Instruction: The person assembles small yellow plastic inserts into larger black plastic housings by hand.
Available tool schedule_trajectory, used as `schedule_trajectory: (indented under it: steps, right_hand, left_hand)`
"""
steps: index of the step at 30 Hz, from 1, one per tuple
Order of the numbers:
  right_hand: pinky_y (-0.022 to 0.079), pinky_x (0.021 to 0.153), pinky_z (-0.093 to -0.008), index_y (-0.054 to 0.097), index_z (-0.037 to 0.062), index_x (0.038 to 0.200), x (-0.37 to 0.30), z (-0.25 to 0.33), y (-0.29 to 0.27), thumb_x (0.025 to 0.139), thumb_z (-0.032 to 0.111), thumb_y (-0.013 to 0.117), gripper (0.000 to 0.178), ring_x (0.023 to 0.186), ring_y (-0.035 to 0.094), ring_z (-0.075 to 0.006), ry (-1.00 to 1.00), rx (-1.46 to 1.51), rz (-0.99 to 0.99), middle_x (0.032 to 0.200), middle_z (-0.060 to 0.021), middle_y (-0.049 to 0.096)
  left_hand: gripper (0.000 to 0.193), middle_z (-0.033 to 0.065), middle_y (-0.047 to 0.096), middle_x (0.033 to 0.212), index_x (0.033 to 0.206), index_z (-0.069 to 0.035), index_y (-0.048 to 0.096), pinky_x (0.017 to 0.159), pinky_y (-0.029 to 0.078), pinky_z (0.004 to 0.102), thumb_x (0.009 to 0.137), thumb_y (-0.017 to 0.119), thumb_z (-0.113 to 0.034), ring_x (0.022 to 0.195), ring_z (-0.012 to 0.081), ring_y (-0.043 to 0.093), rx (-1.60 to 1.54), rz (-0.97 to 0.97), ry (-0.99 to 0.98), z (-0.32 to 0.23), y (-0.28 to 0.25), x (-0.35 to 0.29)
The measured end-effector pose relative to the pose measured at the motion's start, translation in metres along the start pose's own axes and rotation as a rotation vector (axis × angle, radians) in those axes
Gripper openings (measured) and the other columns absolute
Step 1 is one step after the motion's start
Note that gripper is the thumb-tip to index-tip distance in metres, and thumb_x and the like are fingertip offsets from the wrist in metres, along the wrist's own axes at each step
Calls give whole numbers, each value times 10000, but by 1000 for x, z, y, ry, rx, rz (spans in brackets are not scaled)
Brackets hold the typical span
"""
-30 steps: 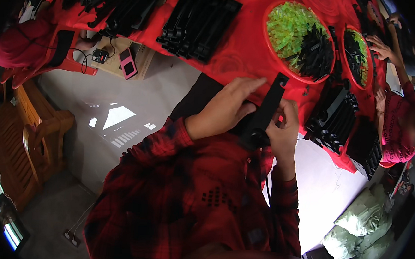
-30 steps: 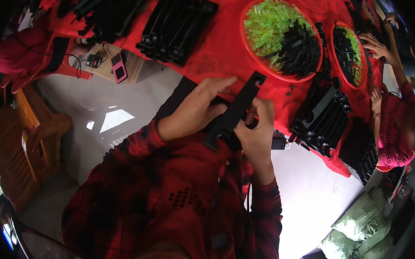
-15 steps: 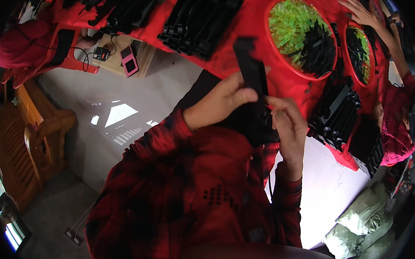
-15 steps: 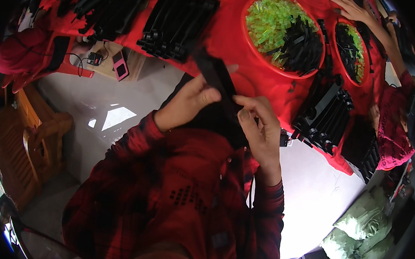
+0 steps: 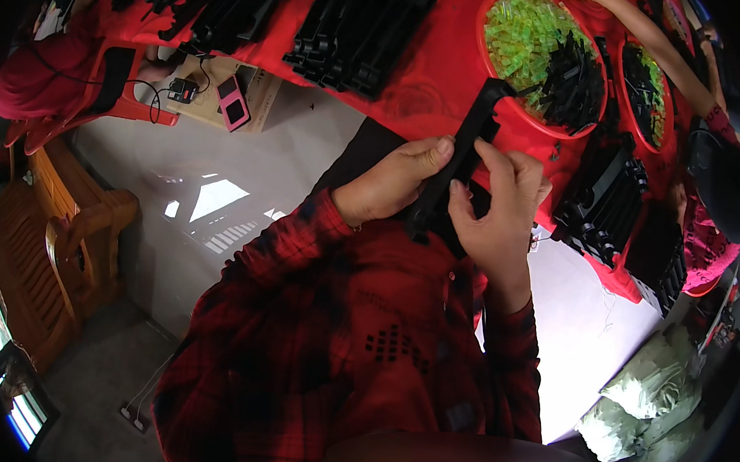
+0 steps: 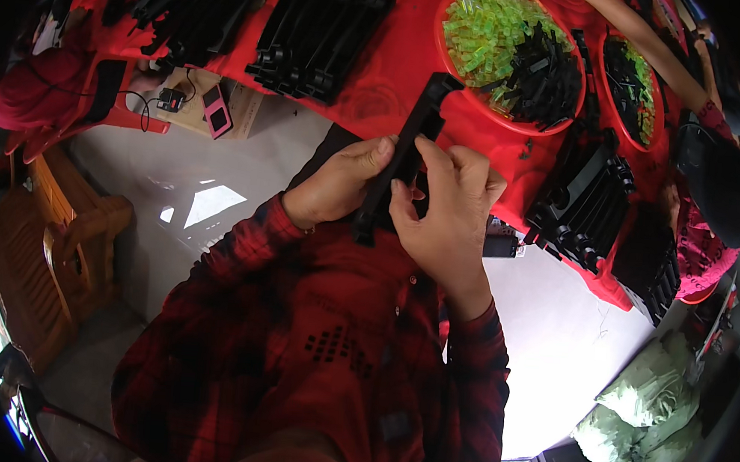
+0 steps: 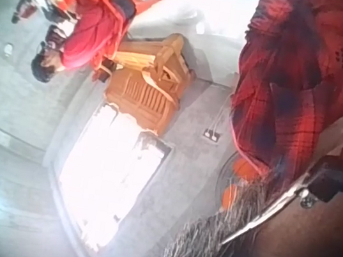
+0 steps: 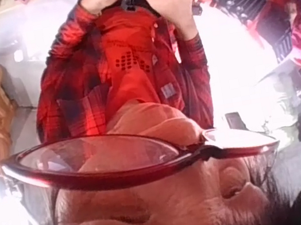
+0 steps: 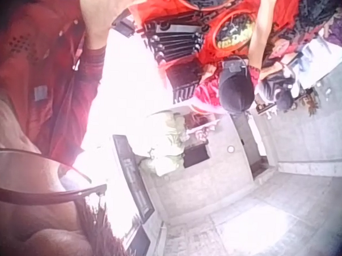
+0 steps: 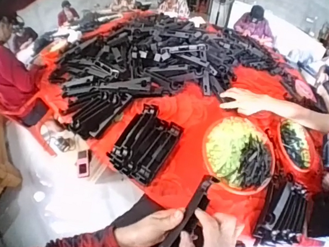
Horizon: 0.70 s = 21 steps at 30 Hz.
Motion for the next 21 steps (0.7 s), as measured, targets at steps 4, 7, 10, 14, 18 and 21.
schedule_trajectory:
  steps: [4, 7, 10, 14, 18, 21]
  right_hand:
    - [316, 941, -420, 608, 65, 1222, 0, -4, 17, 704, 168, 781, 556, 1008, 519, -241, 30, -73, 112, 1102, -88, 509]
    - [322, 944, -418, 605, 73, 1221, -5, -7, 22, 688, 151, 777, 566, 1050, 505, -269, 48, -80, 131, 1137, -99, 510]
    - [324, 936, -413, 605, 77, 1214, -7, -10, 22, 674, 133, 775, 569, 1061, 486, -295, 58, -99, 103, 1152, -98, 518]
    - [326, 920, -411, 608, 65, 1166, -8, -11, 22, 654, 112, 772, 540, 1060, 484, -290, 28, -118, 74, 1118, -94, 536]
    - [330, 909, -416, 607, 55, 1129, -9, -13, 24, 643, 110, 773, 516, 1053, 482, -290, 4, -83, 51, 1088, -94, 543]
    - [341, 896, -421, 607, 51, 1111, -9, -14, 24, 634, 110, 777, 509, 1036, 477, -300, -2, -86, 28, 1082, -95, 549]
  left_hand:
    - [453, 11, 622, 982, 1328, -29, 520, 785, 537, 232, 1093, 394, -395, 859, 80, 613, 113, -13, 12, 8, -8, 3]
    - [463, 27, 621, 1037, 1321, -19, 513, 798, 535, 226, 1090, 396, -402, 876, 79, 615, 134, -25, 22, 13, -13, 1]
    - [489, 40, 623, 1099, 1323, -10, 505, 830, 537, 235, 1084, 401, -424, 902, 87, 627, 146, -11, 39, 12, -8, 1]
    - [454, 34, 626, 1073, 1290, -15, 525, 832, 533, 239, 1087, 407, -404, 897, 88, 625, 137, -15, 26, 13, -7, 2]
    - [404, 33, 627, 1069, 1222, -25, 559, 834, 529, 242, 1083, 432, -383, 905, 88, 621, 98, -15, 35, 15, -10, 3]
    - [392, 35, 627, 1061, 1213, -28, 561, 840, 530, 252, 1081, 440, -377, 910, 96, 621, 57, -27, 34, 15, -12, 5]
Point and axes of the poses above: each hand's wrist, its own x-axis towards the middle knuckle, its own y-axis out of the palm, z = x × y, the point moved 10 cm from there along x, towards the middle knuckle
